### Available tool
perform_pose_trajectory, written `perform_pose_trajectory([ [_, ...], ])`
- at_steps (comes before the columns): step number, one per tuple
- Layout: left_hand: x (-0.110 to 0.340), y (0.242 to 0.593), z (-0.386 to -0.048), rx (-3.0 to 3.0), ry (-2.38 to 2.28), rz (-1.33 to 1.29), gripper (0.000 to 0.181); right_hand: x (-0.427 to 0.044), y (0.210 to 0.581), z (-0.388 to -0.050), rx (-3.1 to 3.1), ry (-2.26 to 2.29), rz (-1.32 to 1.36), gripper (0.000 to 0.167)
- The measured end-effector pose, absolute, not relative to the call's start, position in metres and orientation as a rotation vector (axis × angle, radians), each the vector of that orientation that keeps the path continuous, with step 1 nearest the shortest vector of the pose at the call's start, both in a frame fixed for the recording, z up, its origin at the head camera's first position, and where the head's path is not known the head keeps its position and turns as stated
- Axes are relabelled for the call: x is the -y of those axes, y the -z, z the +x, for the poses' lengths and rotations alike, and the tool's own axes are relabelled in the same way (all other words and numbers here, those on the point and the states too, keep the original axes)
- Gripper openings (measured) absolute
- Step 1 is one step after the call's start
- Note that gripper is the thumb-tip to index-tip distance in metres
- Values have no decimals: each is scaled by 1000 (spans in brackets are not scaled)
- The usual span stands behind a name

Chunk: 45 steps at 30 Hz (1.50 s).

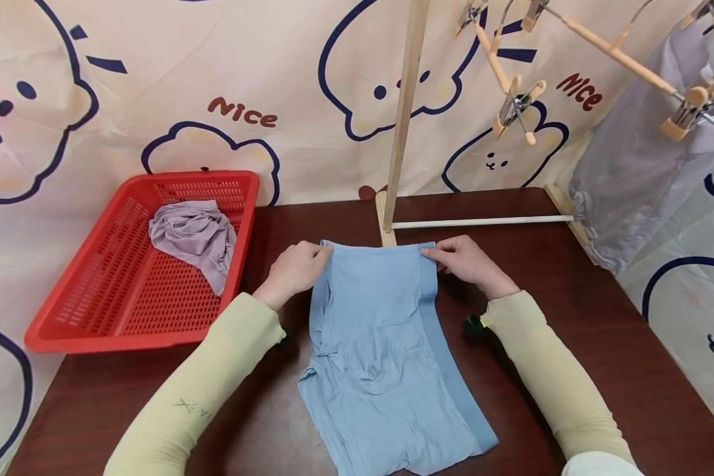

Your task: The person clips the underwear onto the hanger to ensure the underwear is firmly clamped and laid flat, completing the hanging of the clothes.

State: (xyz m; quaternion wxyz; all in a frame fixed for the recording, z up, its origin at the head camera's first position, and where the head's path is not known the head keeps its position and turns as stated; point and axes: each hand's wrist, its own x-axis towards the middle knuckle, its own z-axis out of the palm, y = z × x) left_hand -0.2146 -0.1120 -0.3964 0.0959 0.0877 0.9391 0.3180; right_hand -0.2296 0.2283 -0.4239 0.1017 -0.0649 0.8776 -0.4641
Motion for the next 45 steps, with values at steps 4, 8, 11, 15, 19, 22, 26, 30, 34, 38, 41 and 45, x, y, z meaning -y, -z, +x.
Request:
perform_pose_trajectory([
  [4, 105, 399, -225, -2841, -1000, 106, 41, -231, 425, -240, -2587, 1346, -176, 39],
  [8, 102, 404, -237, -2873, -1041, -28, 41, -231, 427, -249, -2584, 1351, -113, 46],
  [11, 102, 407, -245, -2902, -1107, -54, 37, -231, 428, -255, -2585, 1383, -50, 48],
  [15, 102, 409, -245, -2888, -1171, 42, 38, -231, 427, -256, -2609, 1384, 0, 50],
  [19, 100, 407, -231, -2875, -1106, 262, 37, -230, 418, -246, -2673, 1309, -66, 54],
  [22, 100, 403, -213, -2846, -1016, 504, 29, -225, 410, -234, -2701, 1229, -279, 49],
  [26, 100, 401, -182, -2740, -781, 867, 31, -214, 403, -212, -2629, 1078, -604, 43],
  [30, 105, 406, -157, -2604, -518, 960, 54, -205, 401, -191, -2538, 894, -767, 50],
  [34, 115, 411, -150, -2554, -352, 886, 78, -202, 408, -182, -2522, 693, -813, 68],
  [38, 126, 411, -153, -2588, -232, 849, 86, -205, 414, -179, -2537, 561, -778, 81],
  [41, 132, 410, -156, -2605, -189, 801, 90, -209, 415, -179, -2542, 543, -751, 86],
  [45, 137, 409, -157, -2636, -242, 759, 87, -209, 414, -178, -2532, 557, -750, 86],
])
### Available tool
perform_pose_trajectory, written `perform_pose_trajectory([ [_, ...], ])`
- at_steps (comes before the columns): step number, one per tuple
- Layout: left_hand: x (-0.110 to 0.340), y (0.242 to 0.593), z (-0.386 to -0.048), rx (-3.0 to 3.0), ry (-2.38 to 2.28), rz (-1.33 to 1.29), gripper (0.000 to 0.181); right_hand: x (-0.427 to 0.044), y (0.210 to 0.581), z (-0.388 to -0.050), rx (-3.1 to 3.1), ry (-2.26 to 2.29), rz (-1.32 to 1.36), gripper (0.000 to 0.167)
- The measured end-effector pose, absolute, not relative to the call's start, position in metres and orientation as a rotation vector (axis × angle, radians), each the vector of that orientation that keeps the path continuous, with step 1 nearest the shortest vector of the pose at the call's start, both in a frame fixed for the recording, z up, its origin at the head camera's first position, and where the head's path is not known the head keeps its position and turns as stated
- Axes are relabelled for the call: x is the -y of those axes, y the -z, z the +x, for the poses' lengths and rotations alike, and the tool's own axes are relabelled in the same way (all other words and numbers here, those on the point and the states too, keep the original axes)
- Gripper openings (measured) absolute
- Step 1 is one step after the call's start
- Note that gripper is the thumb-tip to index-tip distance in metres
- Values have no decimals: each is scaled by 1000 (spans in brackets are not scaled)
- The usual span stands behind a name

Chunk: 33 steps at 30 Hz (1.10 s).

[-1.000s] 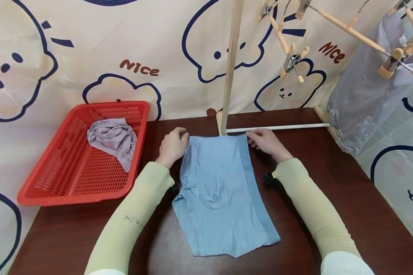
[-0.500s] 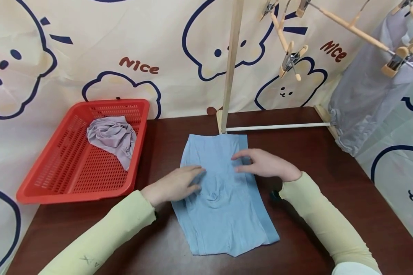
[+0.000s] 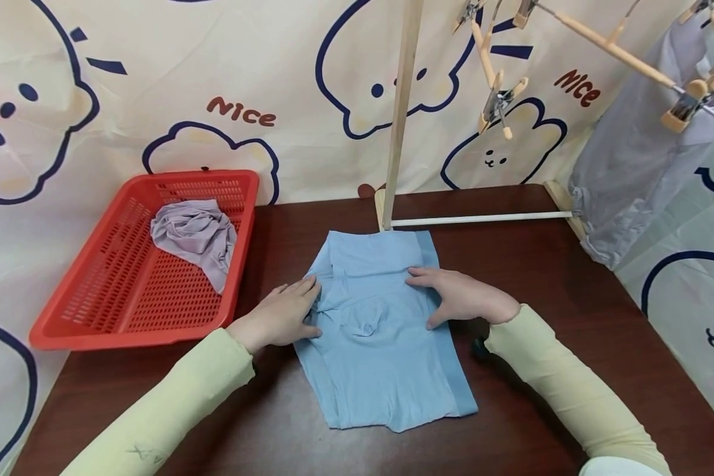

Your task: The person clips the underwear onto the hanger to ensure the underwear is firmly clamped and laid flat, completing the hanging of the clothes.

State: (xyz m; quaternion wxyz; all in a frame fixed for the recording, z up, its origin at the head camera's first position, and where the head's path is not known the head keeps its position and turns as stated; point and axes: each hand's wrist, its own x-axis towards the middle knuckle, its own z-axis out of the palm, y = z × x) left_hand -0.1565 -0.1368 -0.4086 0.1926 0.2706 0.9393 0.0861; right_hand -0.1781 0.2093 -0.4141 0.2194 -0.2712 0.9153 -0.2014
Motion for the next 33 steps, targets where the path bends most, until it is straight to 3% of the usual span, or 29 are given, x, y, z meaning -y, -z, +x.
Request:
perform_pose_trajectory([
  [7, 137, 403, -147, -2737, -468, 658, 44, -207, 410, -173, -2575, 564, -740, 79],
  [12, 136, 399, -135, -2649, -440, 646, 40, -206, 404, -166, -2591, 572, -776, 71],
  [16, 138, 398, -130, -2579, -428, 726, 23, -204, 402, -162, -2555, 567, -806, 65],
  [25, 154, 398, -125, -2612, -441, 920, 40, -208, 405, -164, -2537, 558, -811, 58],
  [31, 156, 396, -129, -2642, -467, 746, 22, -210, 406, -165, -2537, 550, -834, 56],
  [33, 157, 393, -129, -2648, -474, 708, 25, -209, 406, -164, -2540, 553, -828, 56],
])
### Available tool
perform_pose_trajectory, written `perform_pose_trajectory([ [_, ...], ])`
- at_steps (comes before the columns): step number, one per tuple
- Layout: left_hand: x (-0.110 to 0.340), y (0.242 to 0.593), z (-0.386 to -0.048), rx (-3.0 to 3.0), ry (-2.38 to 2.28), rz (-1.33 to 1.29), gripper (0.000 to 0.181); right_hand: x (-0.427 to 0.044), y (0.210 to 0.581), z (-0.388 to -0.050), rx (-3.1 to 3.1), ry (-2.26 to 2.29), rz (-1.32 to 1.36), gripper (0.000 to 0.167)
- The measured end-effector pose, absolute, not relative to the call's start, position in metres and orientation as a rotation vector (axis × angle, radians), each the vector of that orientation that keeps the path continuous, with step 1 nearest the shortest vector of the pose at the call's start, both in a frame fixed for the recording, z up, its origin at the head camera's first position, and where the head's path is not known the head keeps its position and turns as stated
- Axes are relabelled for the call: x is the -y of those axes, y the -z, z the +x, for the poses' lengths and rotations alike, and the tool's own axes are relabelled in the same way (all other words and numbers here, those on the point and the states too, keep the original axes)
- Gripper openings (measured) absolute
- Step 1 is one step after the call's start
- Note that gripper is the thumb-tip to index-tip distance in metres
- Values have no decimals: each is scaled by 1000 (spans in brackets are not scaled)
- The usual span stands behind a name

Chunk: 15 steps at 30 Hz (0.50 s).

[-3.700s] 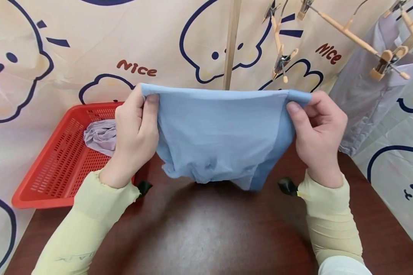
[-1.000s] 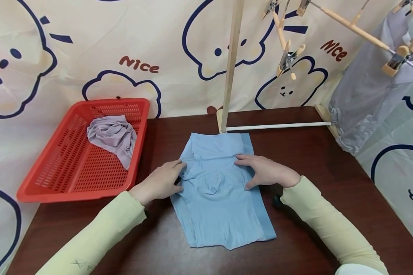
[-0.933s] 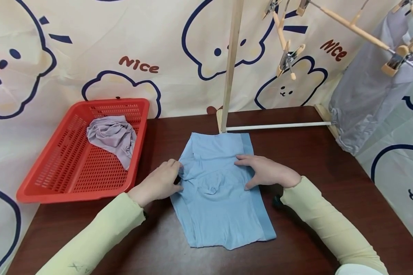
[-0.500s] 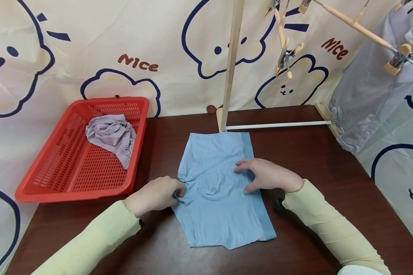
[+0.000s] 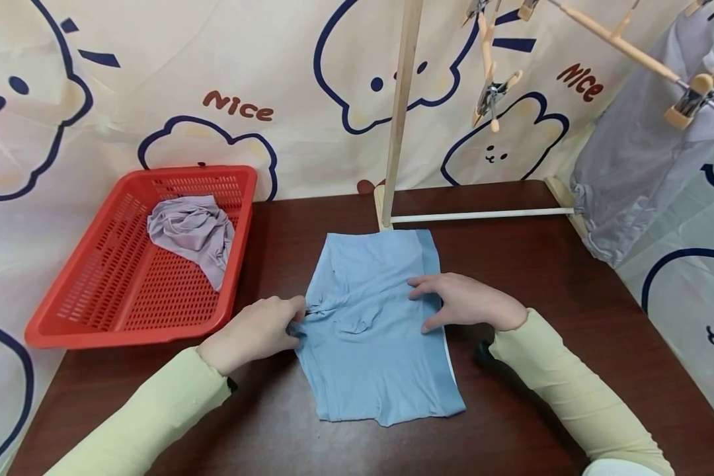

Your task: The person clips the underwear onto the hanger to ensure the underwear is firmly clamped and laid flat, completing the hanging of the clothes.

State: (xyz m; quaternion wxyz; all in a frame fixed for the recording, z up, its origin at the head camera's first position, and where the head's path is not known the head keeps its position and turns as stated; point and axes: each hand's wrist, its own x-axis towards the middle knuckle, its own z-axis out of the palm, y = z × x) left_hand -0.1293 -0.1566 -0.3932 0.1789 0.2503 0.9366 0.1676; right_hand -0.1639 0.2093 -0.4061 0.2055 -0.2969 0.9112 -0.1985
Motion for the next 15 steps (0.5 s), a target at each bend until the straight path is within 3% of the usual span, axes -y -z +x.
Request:
perform_pose_trajectory([
  [9, 147, 392, -126, -2733, -387, 939, 33, -195, 395, -146, -2628, 468, -936, 53],
  [15, 139, 399, -127, -2662, -453, 1107, 21, -184, 389, -129, -2518, 509, -1064, 41],
])
